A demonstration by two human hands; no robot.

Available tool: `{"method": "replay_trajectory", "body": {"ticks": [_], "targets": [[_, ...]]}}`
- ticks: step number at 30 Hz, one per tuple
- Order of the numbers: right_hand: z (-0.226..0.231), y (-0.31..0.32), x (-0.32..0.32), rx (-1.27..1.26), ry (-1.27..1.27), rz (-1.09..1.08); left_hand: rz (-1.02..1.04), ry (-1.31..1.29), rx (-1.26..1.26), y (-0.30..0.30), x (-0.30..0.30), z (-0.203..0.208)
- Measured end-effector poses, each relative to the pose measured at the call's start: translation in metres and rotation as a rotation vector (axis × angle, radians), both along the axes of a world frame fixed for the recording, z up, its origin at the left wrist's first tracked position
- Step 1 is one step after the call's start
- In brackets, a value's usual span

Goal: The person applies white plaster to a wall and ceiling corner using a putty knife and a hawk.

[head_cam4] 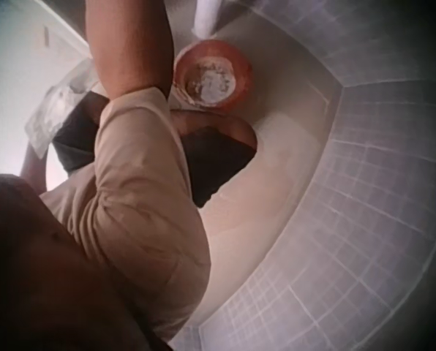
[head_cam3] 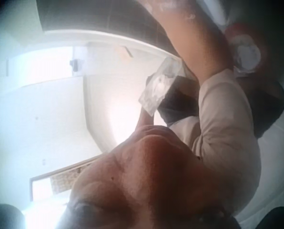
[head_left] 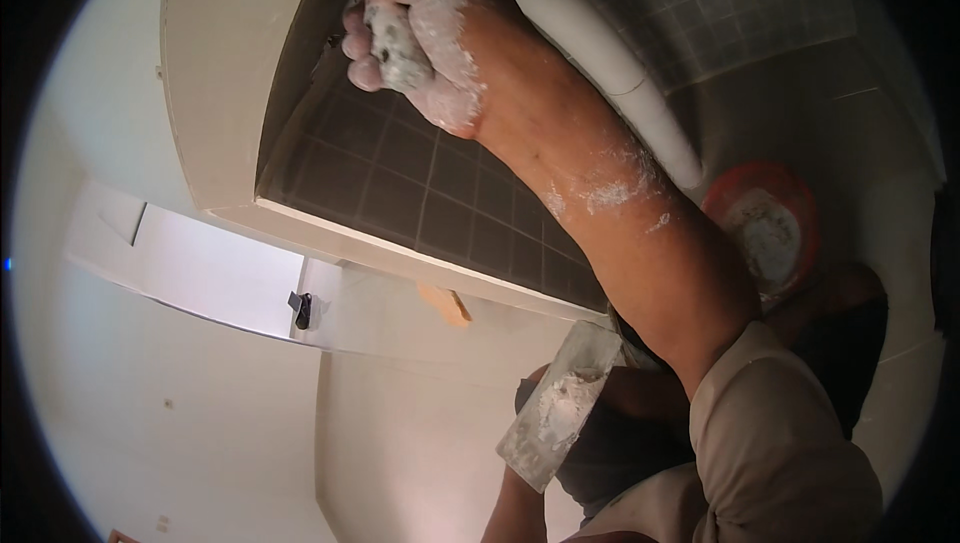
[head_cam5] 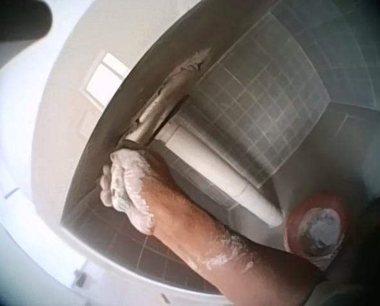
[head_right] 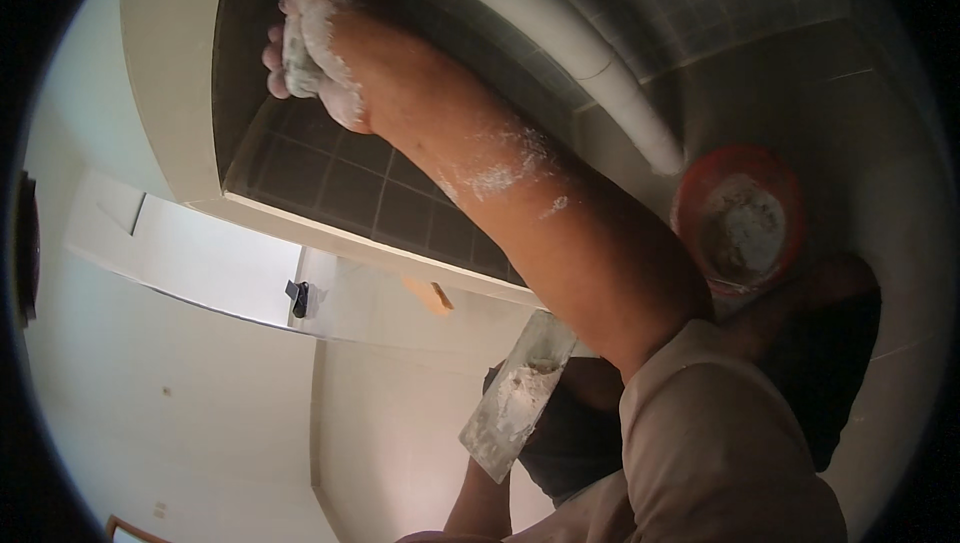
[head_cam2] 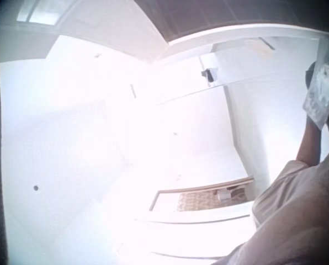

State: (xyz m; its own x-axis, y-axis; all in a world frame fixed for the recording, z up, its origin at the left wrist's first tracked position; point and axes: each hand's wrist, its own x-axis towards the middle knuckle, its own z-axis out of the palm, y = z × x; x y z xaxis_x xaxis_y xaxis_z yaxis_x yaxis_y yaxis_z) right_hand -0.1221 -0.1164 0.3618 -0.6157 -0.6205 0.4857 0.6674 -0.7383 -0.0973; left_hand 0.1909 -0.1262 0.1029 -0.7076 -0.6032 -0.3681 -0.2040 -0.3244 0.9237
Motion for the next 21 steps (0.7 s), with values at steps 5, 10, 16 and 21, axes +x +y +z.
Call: {"method": "replay_trajectory", "body": {"ticks": [5, 10, 16, 21], "targets": [[-0.011, 0.005, 0.018, 0.045, -0.020, 0.071, 0.062, -0.014, -0.220, 0.002, 0.003, -0.015], [-0.032, 0.000, 0.042, 0.014, 0.099, 0.069, -0.151, 0.011, -0.037, -0.006, -0.001, 0.019], [-0.039, -0.009, 0.037, -0.058, -0.087, -0.074, 0.001, -0.099, -0.143, -0.016, 0.017, -0.037], [-0.018, -0.007, 0.030, -0.121, -0.118, -0.047, -0.073, -0.119, -0.212, -0.018, 0.021, -0.027]]}}
